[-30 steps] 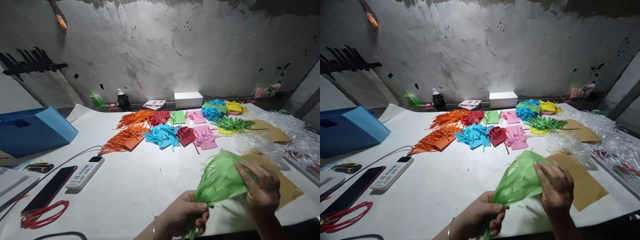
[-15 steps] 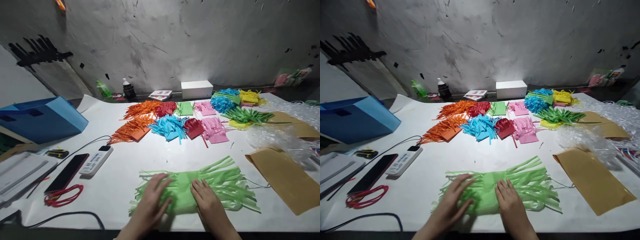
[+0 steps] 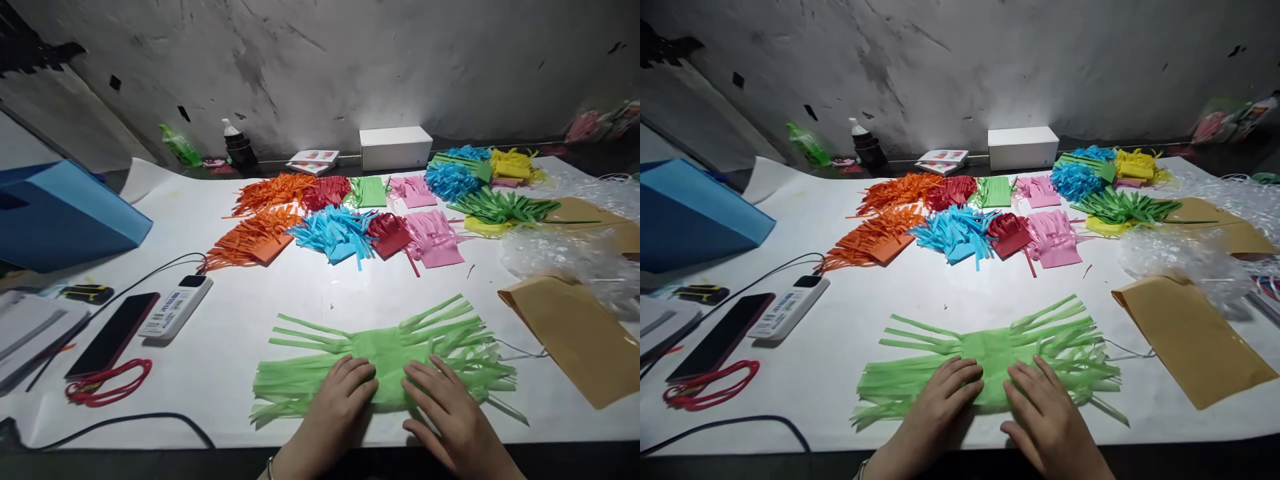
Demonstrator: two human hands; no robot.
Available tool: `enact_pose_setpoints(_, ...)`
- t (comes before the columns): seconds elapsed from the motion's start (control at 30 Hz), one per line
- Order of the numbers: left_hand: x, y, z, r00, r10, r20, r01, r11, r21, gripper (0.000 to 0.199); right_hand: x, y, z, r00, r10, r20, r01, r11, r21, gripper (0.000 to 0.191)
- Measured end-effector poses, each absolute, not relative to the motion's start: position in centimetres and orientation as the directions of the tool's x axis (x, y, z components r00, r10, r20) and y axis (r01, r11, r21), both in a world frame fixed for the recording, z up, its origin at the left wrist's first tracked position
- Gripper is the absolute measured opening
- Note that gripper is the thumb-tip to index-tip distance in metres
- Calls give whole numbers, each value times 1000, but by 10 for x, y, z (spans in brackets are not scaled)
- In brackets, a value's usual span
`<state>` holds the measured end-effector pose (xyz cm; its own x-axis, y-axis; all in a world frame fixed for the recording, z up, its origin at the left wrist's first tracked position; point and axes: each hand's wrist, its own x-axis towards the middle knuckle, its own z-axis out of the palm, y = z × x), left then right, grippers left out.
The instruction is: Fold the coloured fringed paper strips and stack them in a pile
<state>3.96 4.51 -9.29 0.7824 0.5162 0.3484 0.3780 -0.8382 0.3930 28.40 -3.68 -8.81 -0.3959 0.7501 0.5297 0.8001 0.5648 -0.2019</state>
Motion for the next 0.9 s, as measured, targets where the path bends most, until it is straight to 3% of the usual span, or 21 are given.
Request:
enact_pose_setpoints(0.17, 42, 44, -91, 774, 543, 325, 394, -815, 425, 27, 267, -28, -87, -340, 741, 579, 765, 576, -288, 27)
enact_pose_setpoints(0.43, 41, 41, -76, 798, 561, 219, 414, -776, 477, 32, 264, -24, -86, -248, 812, 529, 805, 476, -354, 18)
enact_pose_setpoints(0.53, 47, 38, -78, 753, 609, 250, 450, -754, 479, 20, 260, -20, -83, -274, 813, 514, 811, 482, -332, 13)
enact_pose_setpoints(0.63, 49, 39, -84, 742, 602, 296, 437, -769, 467, 28, 258, -16, -84, -327, 778, 536, 805, 527, -274, 23)
enact_pose_setpoints(0.7, 47, 41, -86, 745, 599, 292, 420, -762, 492, 33, 259, -13, -87, -291, 785, 547, 802, 512, -307, 27)
enact_pose_setpoints(0.8, 48, 47, -80, 689, 701, 184, 527, -659, 537, 29, 260, -8, -89, -148, 867, 477, 819, 377, -431, 20)
enact_pose_setpoints(0.9, 55, 58, -67, 555, 831, -42, 757, -484, 439, 20, 260, 1, -90, -37, 928, 371, 865, 216, -453, 20)
